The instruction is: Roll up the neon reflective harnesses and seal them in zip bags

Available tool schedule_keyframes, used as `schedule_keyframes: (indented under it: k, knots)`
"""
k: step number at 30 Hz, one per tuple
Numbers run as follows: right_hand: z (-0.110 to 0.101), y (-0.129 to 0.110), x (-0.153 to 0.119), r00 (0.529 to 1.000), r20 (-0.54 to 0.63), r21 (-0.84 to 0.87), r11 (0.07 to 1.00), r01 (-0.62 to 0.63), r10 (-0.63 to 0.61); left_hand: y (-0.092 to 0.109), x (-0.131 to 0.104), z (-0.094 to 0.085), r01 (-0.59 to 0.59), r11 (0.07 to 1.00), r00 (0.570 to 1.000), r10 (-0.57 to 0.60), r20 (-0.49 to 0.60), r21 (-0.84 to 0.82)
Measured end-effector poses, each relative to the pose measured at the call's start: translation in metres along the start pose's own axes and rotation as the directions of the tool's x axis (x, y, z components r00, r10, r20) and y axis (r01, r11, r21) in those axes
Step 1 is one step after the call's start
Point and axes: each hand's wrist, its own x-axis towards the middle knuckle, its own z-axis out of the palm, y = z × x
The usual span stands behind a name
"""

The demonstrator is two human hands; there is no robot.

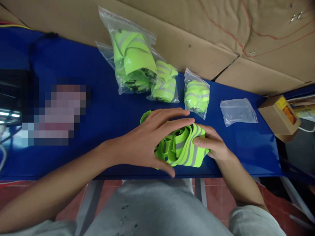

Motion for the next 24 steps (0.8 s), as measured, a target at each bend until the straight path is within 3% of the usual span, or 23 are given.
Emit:
schedule_keyframes:
  k: [3, 6, 8, 9, 11, 13, 15, 18, 22, 24]
  knots:
    - [0.005, 0.002, 0.005, 0.987, 0.092, 0.073, 0.987, -0.140, 0.133, 0.000, -0.002, 0.003, -0.056, 0.996, 0.995, 0.061, -0.080, 0.066]
    - [0.015, 0.006, 0.010, 0.990, 0.084, -0.088, 0.991, -0.103, 0.111, -0.005, -0.002, 0.005, -0.096, 0.990, 0.993, 0.102, -0.057, 0.102]
    - [0.020, 0.011, 0.010, 0.997, -0.068, -0.277, 0.961, 0.015, -0.036, -0.006, 0.001, 0.006, 0.013, 0.994, 0.999, -0.008, -0.045, 0.112]
    - [0.021, 0.013, 0.010, 0.977, -0.165, -0.357, 0.932, 0.068, -0.135, -0.006, 0.003, 0.006, 0.107, 0.989, 0.994, -0.103, -0.049, 0.103]
    - [0.021, 0.016, 0.008, 0.893, -0.307, -0.455, 0.875, 0.164, -0.328, -0.005, 0.007, 0.005, 0.313, 0.948, 0.949, -0.310, -0.066, 0.053]
    - [0.019, 0.016, 0.006, 0.818, -0.313, -0.532, 0.803, 0.269, -0.482, -0.002, 0.010, 0.003, 0.459, 0.887, 0.883, -0.461, -0.087, -0.038]
    - [0.017, 0.015, 0.005, 0.790, -0.199, -0.655, 0.678, 0.333, -0.580, 0.000, 0.011, 0.002, 0.519, 0.846, 0.843, -0.531, -0.092, -0.121]
    - [0.019, 0.016, 0.005, 0.807, -0.096, -0.763, 0.564, 0.316, -0.583, 0.000, 0.011, 0.002, 0.505, 0.841, 0.854, -0.519, -0.026, -0.197]
    - [0.022, 0.021, 0.007, 0.850, -0.143, -0.718, 0.644, 0.264, -0.508, 0.002, 0.010, 0.006, 0.516, 0.823, 0.854, -0.515, 0.072, -0.238]
    - [0.024, 0.021, 0.006, 0.844, -0.144, -0.709, 0.649, 0.276, -0.517, 0.003, 0.009, 0.009, 0.523, 0.811, 0.851, -0.514, 0.108, -0.263]
